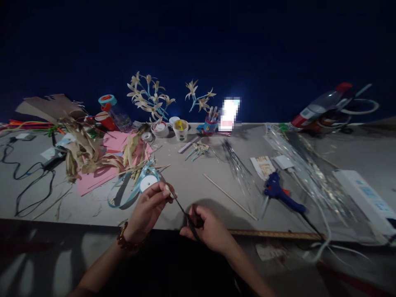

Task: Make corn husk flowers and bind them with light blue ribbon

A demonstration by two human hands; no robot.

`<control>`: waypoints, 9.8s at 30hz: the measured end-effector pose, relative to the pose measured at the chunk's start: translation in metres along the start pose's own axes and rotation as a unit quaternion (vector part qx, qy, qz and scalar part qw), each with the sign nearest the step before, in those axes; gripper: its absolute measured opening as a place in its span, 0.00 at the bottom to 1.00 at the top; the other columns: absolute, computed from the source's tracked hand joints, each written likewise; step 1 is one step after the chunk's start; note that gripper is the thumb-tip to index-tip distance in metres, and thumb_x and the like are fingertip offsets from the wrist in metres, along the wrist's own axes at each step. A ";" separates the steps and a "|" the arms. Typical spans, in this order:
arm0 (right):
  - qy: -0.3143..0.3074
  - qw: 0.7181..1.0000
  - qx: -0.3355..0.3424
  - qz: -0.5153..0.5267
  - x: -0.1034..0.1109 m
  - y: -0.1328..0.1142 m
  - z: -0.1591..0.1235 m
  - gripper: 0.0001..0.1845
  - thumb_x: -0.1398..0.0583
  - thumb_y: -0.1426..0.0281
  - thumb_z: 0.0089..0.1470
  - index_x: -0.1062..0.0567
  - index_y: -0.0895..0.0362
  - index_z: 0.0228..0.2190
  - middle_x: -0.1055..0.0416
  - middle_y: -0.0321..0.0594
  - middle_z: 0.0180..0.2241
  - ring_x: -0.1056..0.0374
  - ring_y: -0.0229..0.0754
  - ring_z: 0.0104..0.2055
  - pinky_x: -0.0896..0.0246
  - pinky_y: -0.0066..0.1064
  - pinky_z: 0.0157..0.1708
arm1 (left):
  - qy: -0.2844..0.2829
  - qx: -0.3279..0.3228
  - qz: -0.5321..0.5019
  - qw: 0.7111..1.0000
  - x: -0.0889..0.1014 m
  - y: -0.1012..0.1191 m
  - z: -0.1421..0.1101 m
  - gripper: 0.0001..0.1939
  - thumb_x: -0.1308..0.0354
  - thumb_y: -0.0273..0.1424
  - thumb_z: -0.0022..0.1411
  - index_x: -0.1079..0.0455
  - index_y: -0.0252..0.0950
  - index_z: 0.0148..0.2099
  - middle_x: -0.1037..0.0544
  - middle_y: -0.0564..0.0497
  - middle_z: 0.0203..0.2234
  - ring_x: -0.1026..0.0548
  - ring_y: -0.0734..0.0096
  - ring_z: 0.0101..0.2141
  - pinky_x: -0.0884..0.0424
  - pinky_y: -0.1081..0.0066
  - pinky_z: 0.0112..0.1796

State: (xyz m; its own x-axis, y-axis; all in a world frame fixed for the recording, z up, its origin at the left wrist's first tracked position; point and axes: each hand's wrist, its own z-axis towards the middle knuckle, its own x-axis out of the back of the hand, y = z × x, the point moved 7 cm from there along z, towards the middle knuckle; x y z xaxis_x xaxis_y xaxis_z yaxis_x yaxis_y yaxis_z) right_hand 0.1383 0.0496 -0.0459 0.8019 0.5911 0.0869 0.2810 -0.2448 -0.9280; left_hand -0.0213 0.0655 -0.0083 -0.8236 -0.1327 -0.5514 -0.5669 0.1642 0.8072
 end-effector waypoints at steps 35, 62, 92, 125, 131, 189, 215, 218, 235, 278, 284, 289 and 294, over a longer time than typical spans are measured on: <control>0.155 0.816 -0.016 -0.556 0.055 0.003 0.015 0.21 0.32 0.73 0.47 0.31 0.56 0.43 0.28 0.46 0.46 0.25 0.50 0.41 0.43 0.31 0.32 | -0.077 -0.007 0.035 0.996 -0.004 -0.007 -0.008 0.06 0.36 0.29 0.60 0.29 0.34 0.33 0.23 0.50 0.28 0.30 0.73 0.29 0.35 0.73 0.33; 0.029 0.918 0.380 -0.108 0.011 -0.103 -0.001 0.09 0.38 0.64 0.62 0.21 0.56 0.35 0.27 0.42 0.35 0.28 0.41 0.40 0.32 0.34 0.41 | -0.200 0.229 -0.095 0.948 -0.020 -0.039 -0.023 0.09 0.33 0.33 0.55 0.28 0.32 0.32 0.34 0.56 0.15 0.39 0.77 0.19 0.30 0.67 0.36; 0.226 0.868 0.398 -0.192 0.015 -0.091 -0.005 0.07 0.40 0.77 0.56 0.29 0.53 0.28 0.29 0.37 0.28 0.31 0.41 0.32 0.34 0.33 0.34 | 0.027 -0.203 0.369 0.907 0.000 0.009 -0.011 0.05 0.39 0.24 0.58 0.29 0.37 0.30 0.24 0.51 0.26 0.27 0.67 0.30 0.34 0.70 0.37; 0.290 0.804 0.461 -0.240 0.009 -0.093 -0.023 0.09 0.39 0.80 0.53 0.26 0.53 0.33 0.26 0.39 0.29 0.28 0.43 0.34 0.29 0.35 0.35 | -0.046 -0.366 0.442 0.818 -0.033 0.030 -0.022 0.06 0.44 0.23 0.60 0.29 0.39 0.33 0.21 0.52 0.27 0.24 0.65 0.33 0.31 0.57 0.50; 0.316 0.804 0.454 -0.217 0.016 -0.090 -0.029 0.10 0.39 0.80 0.53 0.26 0.53 0.33 0.26 0.39 0.29 0.28 0.43 0.32 0.29 0.35 0.34 | 0.012 -0.371 0.460 0.807 -0.019 0.036 -0.021 0.07 0.46 0.22 0.62 0.30 0.38 0.34 0.22 0.51 0.28 0.25 0.66 0.34 0.32 0.58 0.49; 0.366 0.797 0.390 -0.280 0.043 -0.098 -0.035 0.08 0.39 0.76 0.55 0.24 0.54 0.37 0.22 0.40 0.34 0.25 0.45 0.37 0.28 0.37 0.41 | -0.023 -0.387 0.502 0.773 -0.041 0.038 -0.031 0.07 0.46 0.22 0.59 0.33 0.39 0.32 0.25 0.53 0.24 0.27 0.68 0.28 0.31 0.55 0.50; 0.274 0.847 0.371 -0.264 0.014 -0.109 -0.018 0.06 0.42 0.75 0.56 0.27 0.53 0.29 0.25 0.37 0.27 0.28 0.41 0.31 0.32 0.32 0.34 | -0.030 -0.397 0.531 0.748 -0.048 0.040 -0.036 0.07 0.46 0.23 0.59 0.36 0.40 0.30 0.25 0.55 0.23 0.27 0.69 0.27 0.33 0.54 0.53; 0.338 0.824 0.359 -0.280 0.035 -0.103 -0.024 0.06 0.41 0.75 0.56 0.27 0.53 0.29 0.25 0.37 0.27 0.29 0.42 0.30 0.32 0.32 0.33 | -0.018 -0.400 0.518 0.755 -0.043 0.042 -0.036 0.07 0.46 0.22 0.57 0.35 0.40 0.31 0.25 0.55 0.23 0.27 0.69 0.27 0.34 0.54 0.53; 0.342 0.815 0.351 -0.308 0.042 -0.096 -0.025 0.06 0.41 0.75 0.58 0.27 0.54 0.30 0.25 0.38 0.29 0.28 0.43 0.32 0.33 0.34 0.36 | -0.008 -0.405 0.521 0.751 -0.038 0.042 -0.035 0.08 0.45 0.21 0.56 0.35 0.40 0.31 0.24 0.55 0.23 0.27 0.68 0.27 0.35 0.53 0.53; -0.023 0.980 0.132 0.146 0.009 -0.044 0.004 0.11 0.35 0.63 0.57 0.24 0.58 0.30 0.29 0.35 0.28 0.31 0.35 0.27 0.32 0.26 0.28 | -0.200 0.049 0.105 0.973 -0.016 -0.018 -0.007 0.07 0.36 0.29 0.60 0.29 0.33 0.31 0.29 0.52 0.26 0.33 0.72 0.30 0.38 0.72 0.34; -0.039 0.959 0.133 0.247 0.008 -0.039 0.006 0.11 0.34 0.65 0.56 0.25 0.59 0.29 0.29 0.34 0.26 0.31 0.33 0.23 0.35 0.23 0.24 | -0.189 0.072 0.013 0.979 -0.016 -0.021 -0.006 0.07 0.37 0.31 0.58 0.28 0.32 0.30 0.29 0.52 0.24 0.33 0.72 0.28 0.38 0.71 0.33; -0.031 0.969 0.108 0.219 0.008 -0.035 0.007 0.11 0.33 0.64 0.55 0.25 0.59 0.29 0.29 0.33 0.24 0.32 0.33 0.23 0.33 0.24 0.25 | -0.180 0.027 0.132 0.974 -0.015 -0.011 -0.009 0.07 0.35 0.32 0.59 0.26 0.33 0.34 0.27 0.50 0.29 0.31 0.69 0.34 0.37 0.70 0.39; -0.026 0.962 0.111 0.246 0.004 -0.036 0.005 0.12 0.32 0.63 0.53 0.26 0.58 0.28 0.30 0.32 0.24 0.32 0.33 0.21 0.36 0.24 0.22 | -0.198 0.049 0.111 0.973 -0.020 -0.016 -0.009 0.08 0.34 0.31 0.57 0.28 0.33 0.30 0.30 0.52 0.26 0.34 0.71 0.30 0.39 0.71 0.35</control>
State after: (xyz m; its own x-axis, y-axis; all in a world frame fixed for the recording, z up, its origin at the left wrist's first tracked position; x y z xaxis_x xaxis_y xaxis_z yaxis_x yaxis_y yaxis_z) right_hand 0.1286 0.0648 -0.0142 0.7800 0.4843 -0.3964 -0.2508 -0.3384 -0.9070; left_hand 0.0040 0.0562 -0.0081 -0.8563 0.3006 -0.4201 -0.3578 0.2416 0.9020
